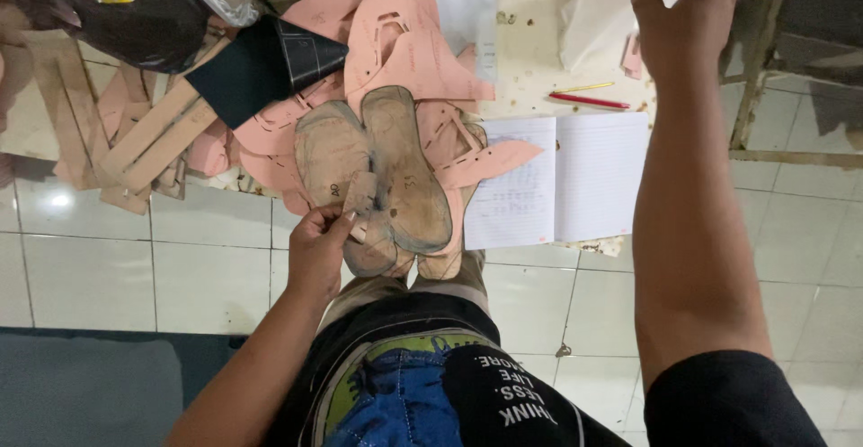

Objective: The person unrolls a large roll of brown fabric on a table, uses a pink ruler and a pencil to draw straight lines on the fabric, then moves to a nearby table to sort through various paper pattern pieces.

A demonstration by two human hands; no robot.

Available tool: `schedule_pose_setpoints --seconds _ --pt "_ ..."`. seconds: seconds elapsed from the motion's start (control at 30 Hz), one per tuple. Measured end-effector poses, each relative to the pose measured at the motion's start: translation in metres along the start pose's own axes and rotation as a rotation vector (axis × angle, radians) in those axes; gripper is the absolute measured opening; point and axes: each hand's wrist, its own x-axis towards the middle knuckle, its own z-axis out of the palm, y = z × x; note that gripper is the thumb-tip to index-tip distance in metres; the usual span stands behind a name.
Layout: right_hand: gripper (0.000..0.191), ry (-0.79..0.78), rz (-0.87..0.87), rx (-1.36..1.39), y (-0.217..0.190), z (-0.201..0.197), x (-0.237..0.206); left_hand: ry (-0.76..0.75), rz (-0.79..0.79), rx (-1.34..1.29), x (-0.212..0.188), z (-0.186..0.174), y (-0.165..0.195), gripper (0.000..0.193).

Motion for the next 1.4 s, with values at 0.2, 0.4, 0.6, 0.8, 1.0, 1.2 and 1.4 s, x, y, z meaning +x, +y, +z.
schedule_pose_setpoints --seconds 0.2,0.4,0.6,0.8,1.0,1.2,1.4 --pt "0.027 -0.907 -0.065 0.425 -0.124 0.028 -0.08 -0.032 -0.096 -0.191 -0.003 -0.004 0.0 0.009" --pt "0.037 -1.003 0.578 0.663 -0.231 -0.002 -0.168 -0.127 0.044 -0.17 0.001 -0.01 -0.006 0.006" --pt "0.036 -0.837 0.421 0.605 -0.218 -0.009 -0.16 -0.095 0.028 -0.168 0.001 -0.03 -0.007 0.005" --pt "0.062 -0.798 0.026 0.126 -0.186 -0.005 -0.136 0.108 0.101 -0.205 -0.002 -0.051 0.002 0.006" --pt "0.05 -0.9 -0.138 0.087 -0.171 -0.002 -0.13 0.089 0.155 -0.319 -0.001 -0.064 0.009 0.003" --pt "0.078 -0.954 -0.155 0.186 -0.172 -0.009 -0.13 0.135 0.13 -0.386 0.006 -0.055 0.004 0.005" --pt "0.078 -1.005 -0.25 0.152 -0.179 -0.023 -0.136 0.121 0.171 -0.381 0.013 -0.045 0.003 0.008"
